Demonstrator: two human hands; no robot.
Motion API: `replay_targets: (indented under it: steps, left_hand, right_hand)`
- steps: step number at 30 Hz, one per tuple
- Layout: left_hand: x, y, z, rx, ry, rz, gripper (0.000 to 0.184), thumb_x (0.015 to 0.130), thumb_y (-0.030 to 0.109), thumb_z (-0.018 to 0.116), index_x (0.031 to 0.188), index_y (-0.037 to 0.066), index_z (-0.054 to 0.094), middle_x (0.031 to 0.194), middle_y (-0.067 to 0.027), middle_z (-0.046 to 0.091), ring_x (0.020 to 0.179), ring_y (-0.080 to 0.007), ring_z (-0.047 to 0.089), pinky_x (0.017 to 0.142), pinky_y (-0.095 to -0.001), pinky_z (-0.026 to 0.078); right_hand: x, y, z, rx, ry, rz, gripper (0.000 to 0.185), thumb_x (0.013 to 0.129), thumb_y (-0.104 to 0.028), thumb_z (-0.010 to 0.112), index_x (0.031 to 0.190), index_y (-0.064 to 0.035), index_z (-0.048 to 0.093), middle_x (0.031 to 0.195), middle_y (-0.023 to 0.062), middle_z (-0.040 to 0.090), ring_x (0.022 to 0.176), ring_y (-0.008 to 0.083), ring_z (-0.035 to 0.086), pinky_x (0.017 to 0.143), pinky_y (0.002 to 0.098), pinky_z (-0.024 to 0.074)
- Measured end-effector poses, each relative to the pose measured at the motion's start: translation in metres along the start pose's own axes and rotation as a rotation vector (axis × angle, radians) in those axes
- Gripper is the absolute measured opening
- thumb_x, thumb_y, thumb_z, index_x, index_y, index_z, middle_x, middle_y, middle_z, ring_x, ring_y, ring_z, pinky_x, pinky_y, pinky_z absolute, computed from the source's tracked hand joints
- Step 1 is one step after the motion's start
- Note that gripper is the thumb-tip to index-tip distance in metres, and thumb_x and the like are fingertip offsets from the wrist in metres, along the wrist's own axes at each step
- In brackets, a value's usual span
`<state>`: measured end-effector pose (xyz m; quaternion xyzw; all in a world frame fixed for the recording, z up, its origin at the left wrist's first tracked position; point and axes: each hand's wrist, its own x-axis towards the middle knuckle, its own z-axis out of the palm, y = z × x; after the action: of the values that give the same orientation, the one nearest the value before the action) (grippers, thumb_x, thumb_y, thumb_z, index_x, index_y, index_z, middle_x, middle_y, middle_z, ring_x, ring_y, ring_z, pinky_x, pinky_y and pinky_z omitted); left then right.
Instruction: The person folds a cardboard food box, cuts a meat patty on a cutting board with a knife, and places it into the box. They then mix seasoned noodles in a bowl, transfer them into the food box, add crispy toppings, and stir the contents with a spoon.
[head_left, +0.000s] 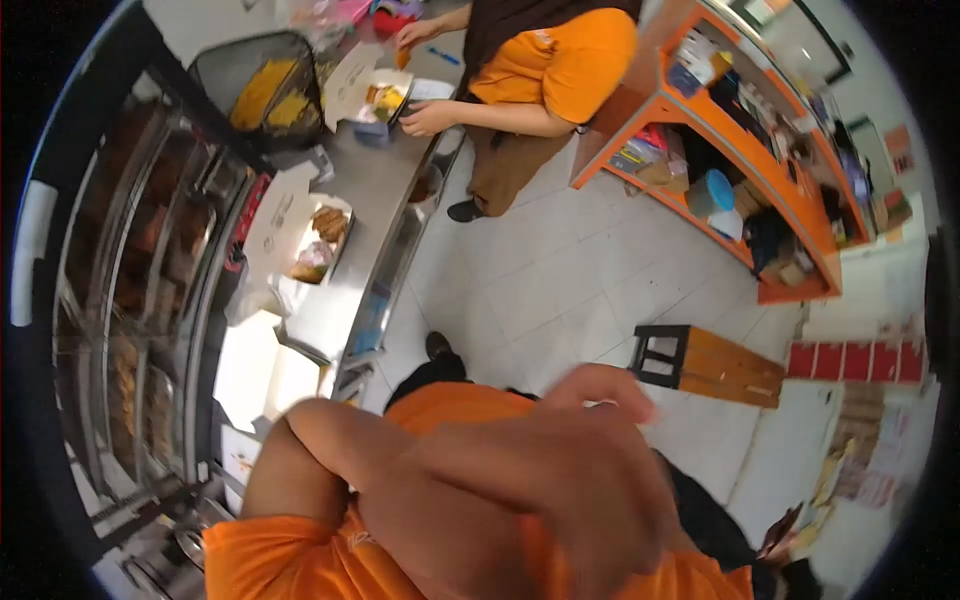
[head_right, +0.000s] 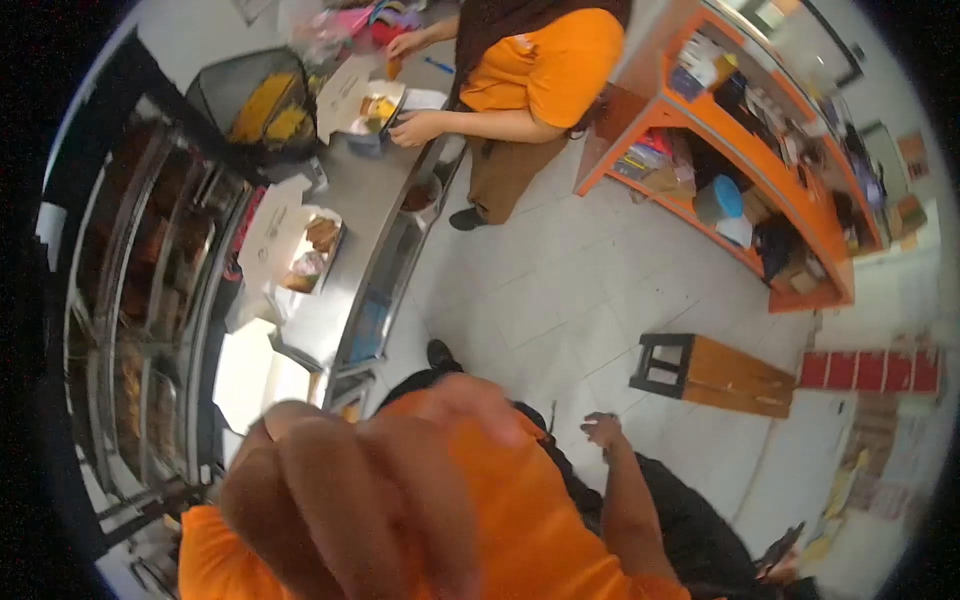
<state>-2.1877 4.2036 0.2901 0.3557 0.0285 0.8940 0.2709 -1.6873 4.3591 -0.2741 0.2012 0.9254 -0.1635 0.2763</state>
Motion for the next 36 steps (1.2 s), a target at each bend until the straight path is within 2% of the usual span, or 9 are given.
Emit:
replay_targets:
  steps: [2, 6, 8, 12, 13, 16, 25, 28, 36]
  left_hand:
    - [0.023, -0.003, -0.007, -0.220, 0.042, -0.062, 0.028, 0.092, 0.027, 0.068, 0.076, 0.009, 0.054, 0.087, -0.0079, 0.062, 0.081, -0.0261, 0.063, 0.082, -0.0403, 0.043]
    - [0.052, -0.023, -0.025, -0.416, 0.021, -0.019, 0.040, 0.091, 0.037, 0.069, 0.069, 0.008, 0.054, 0.086, -0.0099, 0.059, 0.083, -0.0248, 0.060, 0.070, -0.0326, 0.046]
    - [0.074, -0.032, -0.066, -0.184, -0.200, -0.004, 0.040, 0.088, 0.038, 0.073, 0.069, 0.009, 0.054, 0.083, -0.0090, 0.058, 0.079, -0.0216, 0.060, 0.067, -0.0308, 0.047]
    - [0.105, -0.037, -0.131, 0.056, -0.282, 0.034, 0.041, 0.082, 0.039, 0.080, 0.072, 0.009, 0.055, 0.082, -0.0108, 0.058, 0.075, -0.0205, 0.059, 0.065, -0.0298, 0.049]
    - [0.113, -0.062, -0.139, -0.066, -0.193, 0.176, 0.041, 0.080, 0.040, 0.081, 0.074, 0.008, 0.056, 0.083, -0.0118, 0.058, 0.076, -0.0211, 0.060, 0.064, -0.0297, 0.049]
    - [0.122, -0.078, -0.174, -0.026, 0.038, 0.296, 0.047, 0.077, 0.043, 0.083, 0.080, 0.005, 0.057, 0.085, -0.0137, 0.059, 0.079, -0.0220, 0.062, 0.064, -0.0295, 0.050]
    - [0.036, -0.064, -0.338, 0.529, 0.692, -0.631, 0.046, 0.075, 0.026, 0.082, 0.104, 0.003, 0.055, 0.099, -0.0109, 0.059, 0.090, -0.0221, 0.059, 0.081, -0.0347, 0.047]
    - [-0.018, -0.084, -0.360, 0.831, 0.911, -0.930, 0.049, 0.075, 0.025, 0.084, 0.110, 0.004, 0.056, 0.107, -0.0116, 0.057, 0.103, -0.0255, 0.057, 0.090, -0.0350, 0.044]
    - [-0.141, -0.099, -0.352, 0.958, 1.244, -1.320, 0.039, 0.081, 0.011, 0.078, 0.115, 0.007, 0.058, 0.102, -0.0067, 0.063, 0.097, -0.0179, 0.062, 0.082, -0.0312, 0.047]
  right_hand:
    - [0.029, -0.025, -0.085, 1.189, -0.173, 0.690, 0.046, 0.087, -0.021, 0.066, 0.129, -0.0054, 0.056, 0.105, 0.0088, 0.071, 0.087, 0.0206, 0.069, 0.070, 0.0316, 0.0564]
    - [0.084, -0.004, -0.165, 1.717, -0.198, 0.505, 0.038, 0.094, -0.017, 0.054, 0.131, -0.0081, 0.052, 0.101, 0.0106, 0.069, 0.083, 0.0213, 0.066, 0.054, 0.0342, 0.0481]
    - [0.158, 0.080, -0.102, 2.249, -0.655, 0.535, 0.036, 0.095, -0.014, 0.050, 0.131, -0.0088, 0.050, 0.098, 0.0121, 0.068, 0.080, 0.0243, 0.065, 0.053, 0.0345, 0.0466]
    - [0.296, 0.091, -0.089, 1.612, -0.337, 0.274, 0.030, 0.095, -0.012, 0.050, 0.125, -0.0064, 0.054, 0.099, 0.0136, 0.066, 0.081, 0.0246, 0.063, 0.062, 0.0435, 0.0529]
    - [0.314, 0.066, -0.175, 1.907, -0.703, 0.542, 0.030, 0.093, -0.011, 0.057, 0.122, -0.0023, 0.055, 0.105, 0.0129, 0.066, 0.084, 0.0227, 0.064, 0.067, 0.0432, 0.0554]
    - [0.417, 0.021, -0.255, 0.565, -0.469, -0.008, 0.051, 0.090, -0.019, 0.068, 0.131, 0.0049, 0.050, 0.115, 0.0162, 0.064, 0.094, 0.0184, 0.064, 0.075, 0.0371, 0.0569]
    - [0.702, -0.065, -0.308, 1.069, -0.495, 0.062, 0.009, 0.089, -0.021, 0.063, 0.095, -0.0136, 0.062, 0.076, 0.0017, 0.058, 0.073, 0.0174, 0.064, 0.058, 0.0336, 0.0499]
    - [0.745, -0.105, -0.334, 1.574, -0.210, 0.504, 0.023, 0.085, -0.030, 0.069, 0.089, -0.0084, 0.061, 0.081, 0.0043, 0.063, 0.079, 0.0194, 0.066, 0.063, 0.0353, 0.0511]
    - [0.839, -0.150, -0.431, 1.608, 0.065, 0.171, 0.021, 0.086, -0.027, 0.069, 0.086, -0.0091, 0.058, 0.076, 0.0035, 0.059, 0.071, 0.0168, 0.060, 0.057, 0.0332, 0.0460]
